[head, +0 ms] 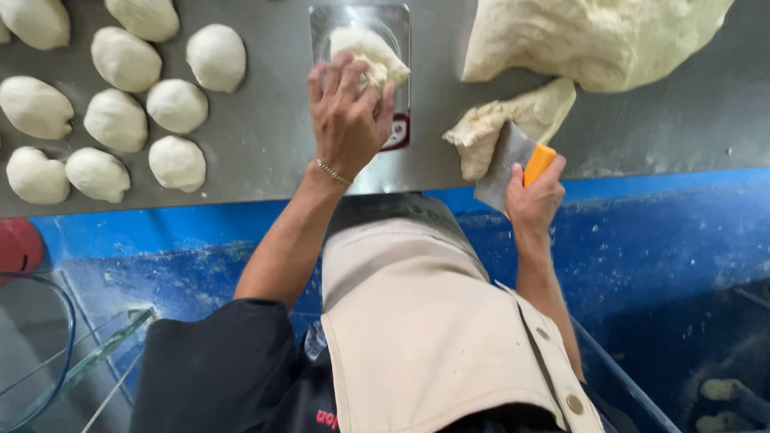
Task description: The person uses a scraper to cut pieces of dough from a large mass, weighs them on a digital scale, and rolls them by hand into small spheres on a metal table.
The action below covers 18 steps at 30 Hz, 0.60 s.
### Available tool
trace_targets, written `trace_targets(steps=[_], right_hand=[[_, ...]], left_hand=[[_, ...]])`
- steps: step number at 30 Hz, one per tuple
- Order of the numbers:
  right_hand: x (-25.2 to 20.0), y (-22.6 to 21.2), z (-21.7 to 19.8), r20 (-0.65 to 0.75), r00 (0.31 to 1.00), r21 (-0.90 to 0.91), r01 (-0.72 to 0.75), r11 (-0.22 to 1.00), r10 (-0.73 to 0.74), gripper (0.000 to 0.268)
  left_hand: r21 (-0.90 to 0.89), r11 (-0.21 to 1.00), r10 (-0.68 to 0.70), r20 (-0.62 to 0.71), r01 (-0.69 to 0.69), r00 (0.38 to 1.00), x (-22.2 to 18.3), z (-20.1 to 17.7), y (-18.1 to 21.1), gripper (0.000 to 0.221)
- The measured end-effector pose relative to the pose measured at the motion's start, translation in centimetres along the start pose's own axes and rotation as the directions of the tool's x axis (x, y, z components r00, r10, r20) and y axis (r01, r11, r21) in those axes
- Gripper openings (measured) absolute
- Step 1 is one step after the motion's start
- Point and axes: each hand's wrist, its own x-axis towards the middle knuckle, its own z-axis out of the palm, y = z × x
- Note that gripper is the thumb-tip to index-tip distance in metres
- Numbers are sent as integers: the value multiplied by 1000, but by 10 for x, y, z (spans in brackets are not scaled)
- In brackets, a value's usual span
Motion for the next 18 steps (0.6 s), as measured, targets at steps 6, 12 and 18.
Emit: trace_targets(steps=[6, 12, 18], right_hand=[[2, 3, 3, -5, 1000, -23, 12, 1000, -12, 51], [3, 7, -1, 25, 997, 16, 68, 998, -69, 48], [5, 7, 1, 14, 998, 64, 63, 996, -64, 47]], left_hand=[[-348, 929, 229, 266, -129, 936, -31, 106, 89, 30], [-451, 887, 120, 429, 98, 895, -56, 146, 101, 9], [-634, 661, 155, 639, 401, 753, -87, 9, 79, 15]])
